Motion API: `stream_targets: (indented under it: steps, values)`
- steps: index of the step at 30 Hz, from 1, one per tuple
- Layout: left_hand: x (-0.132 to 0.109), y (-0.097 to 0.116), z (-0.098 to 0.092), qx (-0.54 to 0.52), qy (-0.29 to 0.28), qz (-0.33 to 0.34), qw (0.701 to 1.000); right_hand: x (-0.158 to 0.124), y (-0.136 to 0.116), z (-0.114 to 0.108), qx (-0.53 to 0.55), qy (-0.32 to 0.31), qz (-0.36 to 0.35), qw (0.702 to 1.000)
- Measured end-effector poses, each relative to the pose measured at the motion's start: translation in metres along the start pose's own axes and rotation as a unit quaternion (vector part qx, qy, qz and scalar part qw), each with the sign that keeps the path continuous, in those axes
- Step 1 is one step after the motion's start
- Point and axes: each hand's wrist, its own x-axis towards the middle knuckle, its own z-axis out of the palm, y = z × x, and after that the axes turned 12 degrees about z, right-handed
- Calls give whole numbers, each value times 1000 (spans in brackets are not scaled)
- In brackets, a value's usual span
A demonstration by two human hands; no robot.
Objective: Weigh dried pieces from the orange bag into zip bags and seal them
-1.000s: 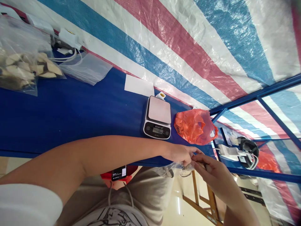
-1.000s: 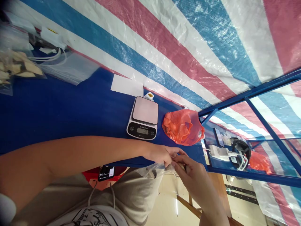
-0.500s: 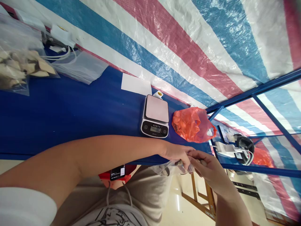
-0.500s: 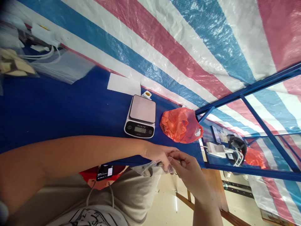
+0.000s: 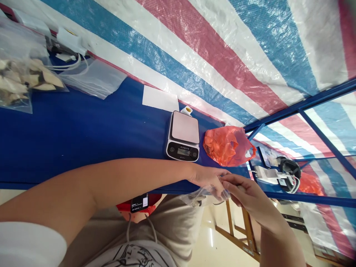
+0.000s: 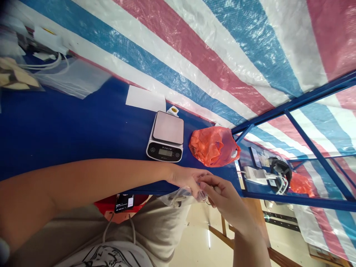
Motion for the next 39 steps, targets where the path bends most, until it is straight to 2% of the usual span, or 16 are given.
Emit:
stream_targets:
  steps: [4,8,12,15,19,21,23,26,29,30,33,34,36,39]
  values:
    - [0,5,-2,-29,-1,-67,997,-4,3,-6,6,24,-6,1000]
    - [-4,13,1,-58,11,-78,995,-12,3,-11,-42,8,-5,999]
    - [-1,17,4,-67,29,-63,995,-21,3,-12,-120,-2,-38,992]
    - [3,29,3,-53,3,-53,997,-28,-1,-12,-118,67,-53,989]
    - [-12,66,-4,53,-31,-71,996,-35,-22,-17,9,250,-86,964]
    - [-31,91,-9,118,-3,-73,990,-32,-39,-18,78,286,-114,948]
    - [-53,117,-14,163,70,-58,982,-20,-56,-14,139,279,-156,937]
    - [-82,152,-23,247,211,-17,945,11,-76,2,224,261,-203,917]
    - [-103,172,-42,327,344,6,880,49,-88,26,294,223,-178,912]
    - [-110,174,-50,357,399,17,844,59,-89,33,301,200,-158,919]
    - [-132,167,-79,424,566,71,703,78,-86,52,299,143,-106,938]
    - [-139,162,-88,433,584,77,683,80,-82,57,303,138,-101,938]
    - [-149,152,-101,459,572,87,675,80,-70,63,323,154,-107,928]
    - [-153,142,-111,502,548,108,660,80,-46,70,354,179,-102,912]
